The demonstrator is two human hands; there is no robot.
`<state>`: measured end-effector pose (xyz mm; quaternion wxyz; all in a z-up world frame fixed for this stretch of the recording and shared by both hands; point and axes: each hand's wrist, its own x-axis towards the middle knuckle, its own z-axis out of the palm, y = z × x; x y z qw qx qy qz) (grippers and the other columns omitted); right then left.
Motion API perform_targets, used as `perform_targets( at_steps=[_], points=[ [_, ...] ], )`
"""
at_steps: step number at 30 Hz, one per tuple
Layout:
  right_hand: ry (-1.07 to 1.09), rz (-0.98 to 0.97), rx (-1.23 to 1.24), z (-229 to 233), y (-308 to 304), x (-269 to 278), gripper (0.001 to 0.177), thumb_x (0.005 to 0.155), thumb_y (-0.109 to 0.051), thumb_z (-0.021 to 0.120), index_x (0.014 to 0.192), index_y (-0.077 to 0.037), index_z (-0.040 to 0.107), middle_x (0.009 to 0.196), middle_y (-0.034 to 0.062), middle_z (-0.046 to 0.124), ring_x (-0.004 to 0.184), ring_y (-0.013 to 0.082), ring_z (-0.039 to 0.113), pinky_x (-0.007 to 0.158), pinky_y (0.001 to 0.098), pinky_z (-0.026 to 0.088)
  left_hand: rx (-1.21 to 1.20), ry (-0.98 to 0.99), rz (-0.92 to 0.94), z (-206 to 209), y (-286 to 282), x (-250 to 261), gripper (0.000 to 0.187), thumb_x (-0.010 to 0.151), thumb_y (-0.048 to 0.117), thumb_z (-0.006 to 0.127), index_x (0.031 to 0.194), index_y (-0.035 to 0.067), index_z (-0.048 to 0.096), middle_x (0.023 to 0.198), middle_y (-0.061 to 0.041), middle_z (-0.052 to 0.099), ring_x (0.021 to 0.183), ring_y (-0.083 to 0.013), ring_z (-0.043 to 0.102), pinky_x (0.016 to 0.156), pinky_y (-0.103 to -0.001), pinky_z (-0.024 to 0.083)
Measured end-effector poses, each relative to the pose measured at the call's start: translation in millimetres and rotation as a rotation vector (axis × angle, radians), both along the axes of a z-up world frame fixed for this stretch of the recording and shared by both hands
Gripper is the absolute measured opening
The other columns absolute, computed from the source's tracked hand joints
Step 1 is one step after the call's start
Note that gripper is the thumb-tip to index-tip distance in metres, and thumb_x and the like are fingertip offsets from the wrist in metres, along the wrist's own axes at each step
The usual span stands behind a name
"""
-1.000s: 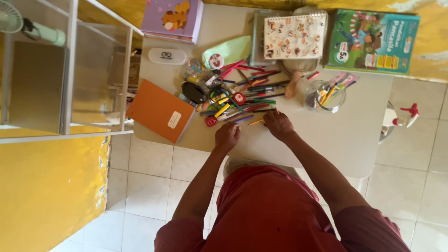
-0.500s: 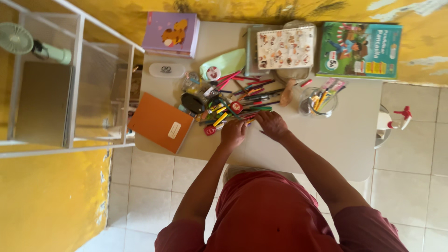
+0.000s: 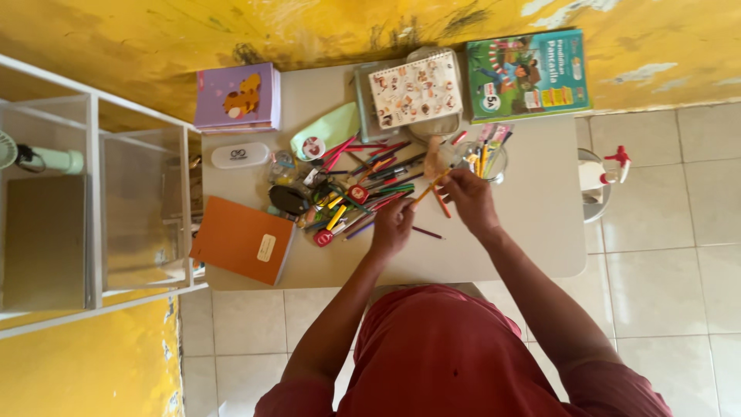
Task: The person organizes a cluttered pile of stationery items on a white table. They pick up various pens, pencils, and markers one by one and place them into a clear glass jar. Later, they open a beige pencil case and begin placing items inside it.
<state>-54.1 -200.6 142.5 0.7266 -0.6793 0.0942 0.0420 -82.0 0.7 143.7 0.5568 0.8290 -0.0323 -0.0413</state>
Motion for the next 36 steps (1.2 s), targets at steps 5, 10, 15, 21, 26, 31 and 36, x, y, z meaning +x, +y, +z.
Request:
perform_targets(
  at_steps=[5,10,15,21,26,31,36],
  points=[
    [-0.026,-0.027,0.106,26.5,-43.8,-3.3,0.013,0.102,-0.009,0.065,0.11,0.002,0.065,0.096,0.0078,0.075,0.085,0.0128,0.073,0.075,0.028,0.06,-0.158,-0.077,-0.166,14.8,-35.3,2.7,0.019,0.104,0.019,0.061,0.112,0.006,0.072,0.089,-0.007,0.071,0.07,-0.0118,0.062,0.058,-0.025,0.05],
    [-0.268,-0.164,-0.343,53.7,-92.5,12.4,0.015,0.104,-0.009,0.069,0.113,0.003,0.066,0.097,0.0092,0.076,0.086,0.0128,0.073,0.075,0.0277,0.061,0.033,-0.028,-0.194,-43.3,-41.8,16.0,0.021,0.1,0.02,0.063,0.117,0.008,0.07,0.104,-0.007,0.073,0.081,-0.0146,0.071,0.069,-0.026,0.06],
    [-0.276,-0.164,-0.855,38.8,-109.8,38.0,0.017,0.099,-0.016,0.077,0.107,-0.002,0.072,0.09,0.0088,0.078,0.076,0.0173,0.076,0.067,0.0301,0.059,0.405,-0.045,-0.071,-120.8,-5.3,48.1,0.011,0.096,0.019,0.066,0.099,0.012,0.073,0.101,-0.007,0.075,0.089,-0.0206,0.073,0.083,-0.037,0.058],
    [-0.146,-0.087,-1.146,-21.0,-105.2,55.7,0.017,0.095,-0.028,0.076,0.1,-0.012,0.073,0.091,0.0012,0.079,0.075,0.0266,0.074,0.069,0.0416,0.056,0.62,-0.109,-0.093,-134.6,20.2,90.2,0.011,0.091,0.018,0.067,0.091,0.009,0.074,0.098,-0.012,0.07,0.098,-0.0329,0.066,0.086,-0.047,0.054],
    [-0.017,-0.062,-1.194,-44.0,-106.1,59.4,0.019,0.095,-0.031,0.075,0.102,-0.014,0.074,0.093,0.0002,0.079,0.077,0.027,0.074,0.072,0.0431,0.056,0.689,-0.168,-0.113,-132.9,12.2,108.9,0.013,0.088,0.018,0.068,0.09,0.006,0.072,0.099,-0.013,0.068,0.101,-0.0353,0.066,0.086,-0.049,0.053],
    [0.0,-0.097,-1.177,-37.2,-106.2,58.2,0.024,0.092,-0.035,0.078,0.102,-0.013,0.073,0.092,-0.001,0.079,0.08,0.0262,0.074,0.073,0.0424,0.056,0.725,-0.246,-0.207,-132.5,1.3,121.5,0.012,0.089,0.016,0.068,0.09,0.005,0.072,0.099,-0.014,0.068,0.096,-0.0344,0.067,0.088,-0.049,0.053],
    [-0.094,-0.145,-1.16,-18.8,-106.9,44.9,0.024,0.091,-0.033,0.081,0.101,-0.012,0.073,0.091,-0.0017,0.078,0.081,0.025,0.073,0.074,0.0416,0.055,0.768,-0.234,-0.293,-129.6,-11.9,129.3,0.012,0.092,0.015,0.066,0.09,0.005,0.072,0.096,-0.013,0.068,0.096,-0.0318,0.067,0.083,-0.048,0.054]
  ],
)
